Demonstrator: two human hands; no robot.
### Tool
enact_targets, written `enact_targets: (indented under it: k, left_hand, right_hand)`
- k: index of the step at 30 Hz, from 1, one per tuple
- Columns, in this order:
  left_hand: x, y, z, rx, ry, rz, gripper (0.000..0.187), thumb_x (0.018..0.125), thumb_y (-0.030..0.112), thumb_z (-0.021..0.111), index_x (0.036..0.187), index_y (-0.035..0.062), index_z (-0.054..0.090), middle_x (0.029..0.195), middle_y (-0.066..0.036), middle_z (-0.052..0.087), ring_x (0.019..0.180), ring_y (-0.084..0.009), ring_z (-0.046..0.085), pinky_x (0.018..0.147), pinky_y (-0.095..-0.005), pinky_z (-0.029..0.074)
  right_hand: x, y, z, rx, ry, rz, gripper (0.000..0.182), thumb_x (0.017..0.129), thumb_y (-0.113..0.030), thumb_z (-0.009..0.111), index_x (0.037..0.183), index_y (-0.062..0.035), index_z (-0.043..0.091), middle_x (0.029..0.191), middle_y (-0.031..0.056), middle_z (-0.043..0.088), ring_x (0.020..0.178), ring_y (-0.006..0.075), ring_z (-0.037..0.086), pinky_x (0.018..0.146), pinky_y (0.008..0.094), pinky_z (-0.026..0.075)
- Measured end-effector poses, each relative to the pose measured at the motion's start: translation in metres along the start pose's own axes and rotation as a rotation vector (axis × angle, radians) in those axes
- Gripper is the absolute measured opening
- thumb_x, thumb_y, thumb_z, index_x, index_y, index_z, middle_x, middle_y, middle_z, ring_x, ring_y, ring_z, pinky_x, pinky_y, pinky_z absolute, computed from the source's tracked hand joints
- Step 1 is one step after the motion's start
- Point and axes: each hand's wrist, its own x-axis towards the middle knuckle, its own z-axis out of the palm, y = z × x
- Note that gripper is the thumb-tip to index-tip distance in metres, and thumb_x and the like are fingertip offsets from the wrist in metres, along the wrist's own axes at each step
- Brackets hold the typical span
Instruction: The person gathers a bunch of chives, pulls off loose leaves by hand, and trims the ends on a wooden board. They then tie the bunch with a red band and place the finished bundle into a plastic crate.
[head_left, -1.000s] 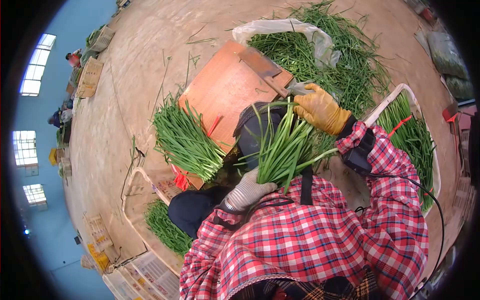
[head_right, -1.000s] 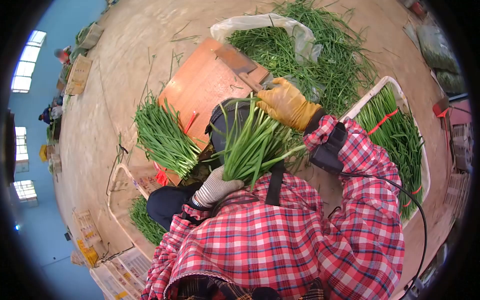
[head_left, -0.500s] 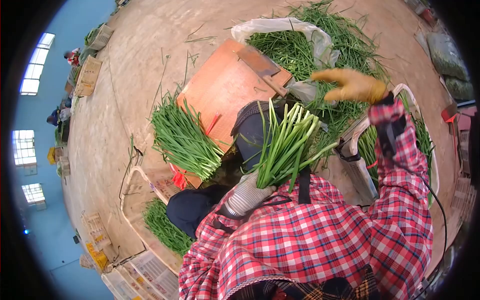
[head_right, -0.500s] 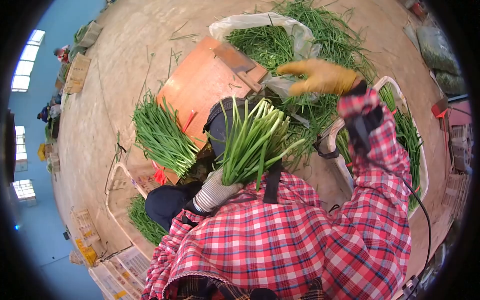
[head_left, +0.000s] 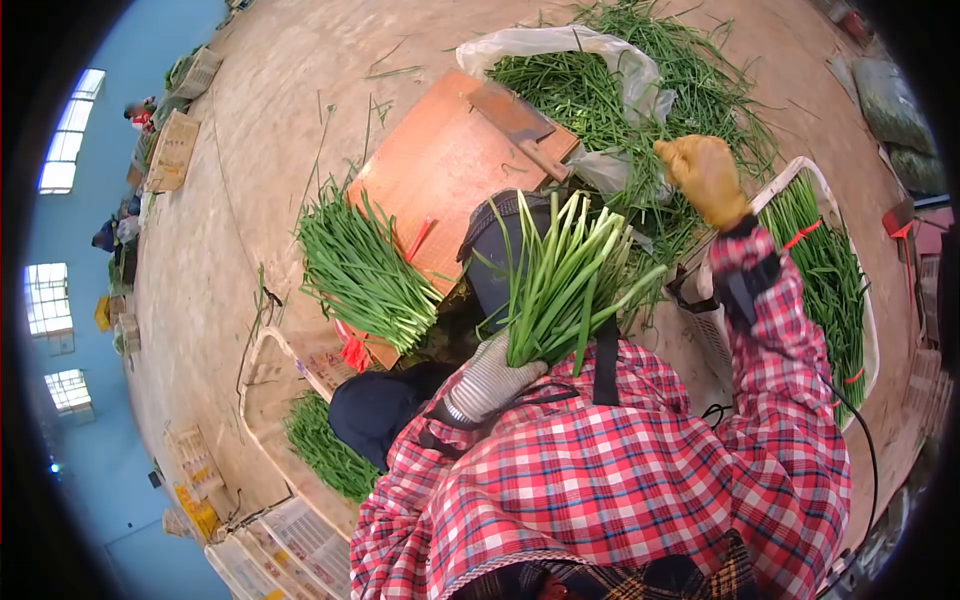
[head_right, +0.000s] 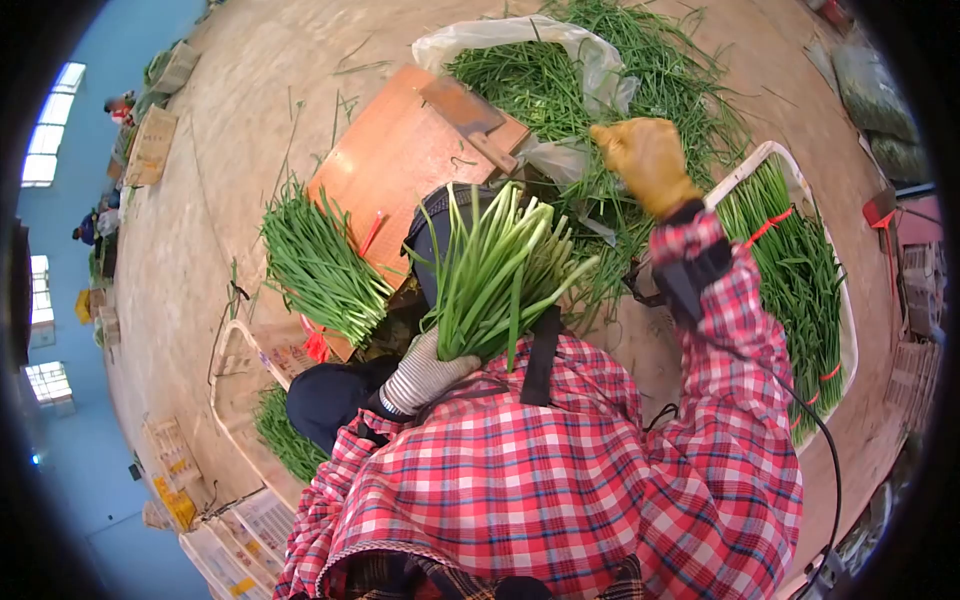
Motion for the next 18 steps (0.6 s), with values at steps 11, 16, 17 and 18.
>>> enact_targets:
  k: [11, 16, 17, 18]
  left_hand:
    - [0.002, -0.003, -0.002, 0.254, 0.008, 0.093, 0.055, 0.076, 0.011, 0.071, 0.126, 0.0026, 0.050, 0.106, -0.015, 0.065, 0.096, -0.0213, 0.064, 0.086, -0.0329, 0.050]
    - [-0.001, 0.006, -0.006, 0.095, -0.005, -0.057, 0.058, 0.074, 0.009, 0.072, 0.127, 0.0018, 0.049, 0.110, -0.012, 0.064, 0.099, -0.0184, 0.061, 0.089, -0.0325, 0.048]
    - [-0.001, 0.005, -0.006, -0.118, -0.017, -0.074, 0.059, 0.074, 0.009, 0.072, 0.128, 0.0017, 0.049, 0.112, -0.011, 0.063, 0.101, -0.0180, 0.060, 0.090, -0.0325, 0.048]
    - [-0.002, 0.003, -0.006, -0.330, -0.031, -0.091, 0.060, 0.073, 0.008, 0.072, 0.128, 0.0015, 0.048, 0.114, -0.010, 0.062, 0.103, -0.0176, 0.059, 0.091, -0.0326, 0.047]
  right_hand:
    - [0.033, -0.128, 0.049, -0.246, -0.027, -1.089, 0.044, 0.076, -0.010, 0.060, 0.119, -0.0188, 0.062, 0.129, 0.0116, 0.054, 0.120, 0.0302, 0.051, 0.102, 0.0408, 0.039]
    - [0.055, -0.140, 0.054, -0.480, -0.099, -1.211, 0.012, 0.072, -0.015, 0.061, 0.080, -0.0117, 0.070, 0.104, 0.0088, 0.066, 0.111, 0.0264, 0.057, 0.094, 0.0405, 0.044]
    - [0.066, -0.134, 0.048, -0.707, -0.133, -1.034, 0.012, 0.072, -0.013, 0.061, 0.080, -0.0177, 0.068, 0.104, 0.0015, 0.063, 0.111, 0.0228, 0.054, 0.099, 0.0415, 0.038]
    - [0.086, -0.110, 0.037, -0.729, 0.097, -0.993, 0.015, 0.070, -0.011, 0.061, 0.082, -0.0169, 0.068, 0.089, 0.0026, 0.065, 0.098, 0.0226, 0.061, 0.094, 0.0368, 0.041]
